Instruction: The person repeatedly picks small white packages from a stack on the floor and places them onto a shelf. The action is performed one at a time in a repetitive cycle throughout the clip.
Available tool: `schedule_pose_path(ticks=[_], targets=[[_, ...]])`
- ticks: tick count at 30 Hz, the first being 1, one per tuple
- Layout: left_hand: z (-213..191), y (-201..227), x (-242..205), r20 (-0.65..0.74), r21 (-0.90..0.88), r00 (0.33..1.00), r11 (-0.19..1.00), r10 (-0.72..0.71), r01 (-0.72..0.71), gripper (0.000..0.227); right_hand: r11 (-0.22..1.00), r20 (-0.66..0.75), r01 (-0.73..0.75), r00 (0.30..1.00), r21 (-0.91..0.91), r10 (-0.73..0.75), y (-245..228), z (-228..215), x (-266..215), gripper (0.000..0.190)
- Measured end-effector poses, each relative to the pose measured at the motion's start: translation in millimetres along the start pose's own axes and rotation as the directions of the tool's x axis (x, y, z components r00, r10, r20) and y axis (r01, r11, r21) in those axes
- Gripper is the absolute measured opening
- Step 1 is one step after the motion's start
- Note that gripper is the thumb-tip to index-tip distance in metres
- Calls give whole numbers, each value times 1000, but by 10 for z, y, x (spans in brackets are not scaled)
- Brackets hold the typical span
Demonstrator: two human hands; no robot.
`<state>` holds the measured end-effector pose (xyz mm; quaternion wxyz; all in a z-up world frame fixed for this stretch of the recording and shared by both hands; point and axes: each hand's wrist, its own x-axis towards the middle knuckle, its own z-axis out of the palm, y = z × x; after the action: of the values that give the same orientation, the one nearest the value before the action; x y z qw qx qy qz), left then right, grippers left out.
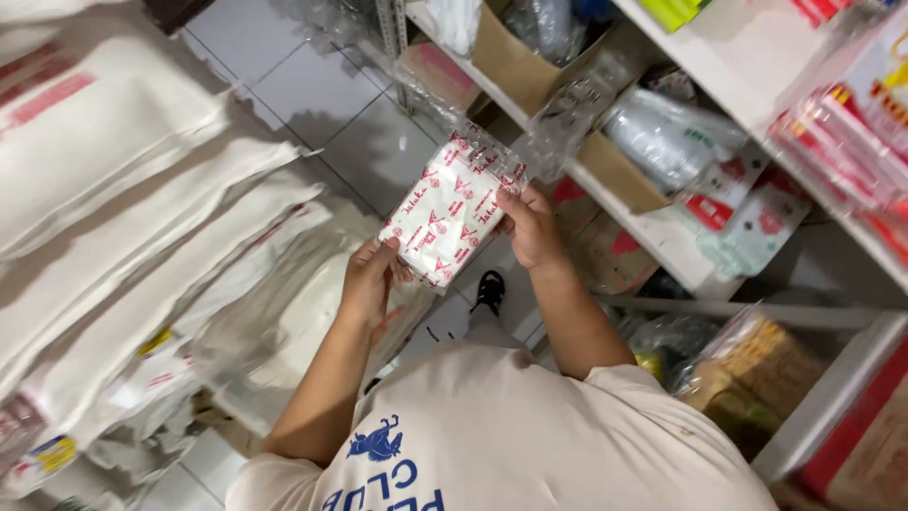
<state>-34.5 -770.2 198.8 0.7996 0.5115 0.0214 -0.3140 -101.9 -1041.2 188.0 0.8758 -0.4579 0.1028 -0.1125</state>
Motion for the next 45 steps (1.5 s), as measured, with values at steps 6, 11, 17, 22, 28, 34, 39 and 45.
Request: schedule_pose_path(ticks=[6,11,17,22,28,34,39,45], targets=[[915,-248,858,-32,22,999,999,-28,28,18,999,5,5,1000,32,-5,-768,-830,540,38],[1409,-438,1262,-17,-26,999,999,-32,31,19,1000,49,7,999,-23,-6,-1268,-1106,923,42],[1475,-336,1481,-81,-50,996,998,44,-48,19,1000,130,16,991,-10,-14,-1282,-1156,1280,38],[1404,-123,1712,-142,-79,982,988,122,-134,17,999,188,-21,982,40,13,-1269,-1054,1646,36],[1458,5,2244,-96,-142,977,969,191,-204,22,997,166,46,984,67,-57,-1423,-860,2014,50],[1652,526,3131,-1,-155,973,961,233,-230,23,954,97,220,965,204,-243,-1568,-536,2578,77],[1795,1220,4026,38,91,952,948,302,-305,31,864,-18,463,883,197,-469,-1665,-202,3479,83],[2134,2045,5117,194,396,903,812,383,-430,35,675,-255,737,661,40,-706,-1816,-87,4749,96]])
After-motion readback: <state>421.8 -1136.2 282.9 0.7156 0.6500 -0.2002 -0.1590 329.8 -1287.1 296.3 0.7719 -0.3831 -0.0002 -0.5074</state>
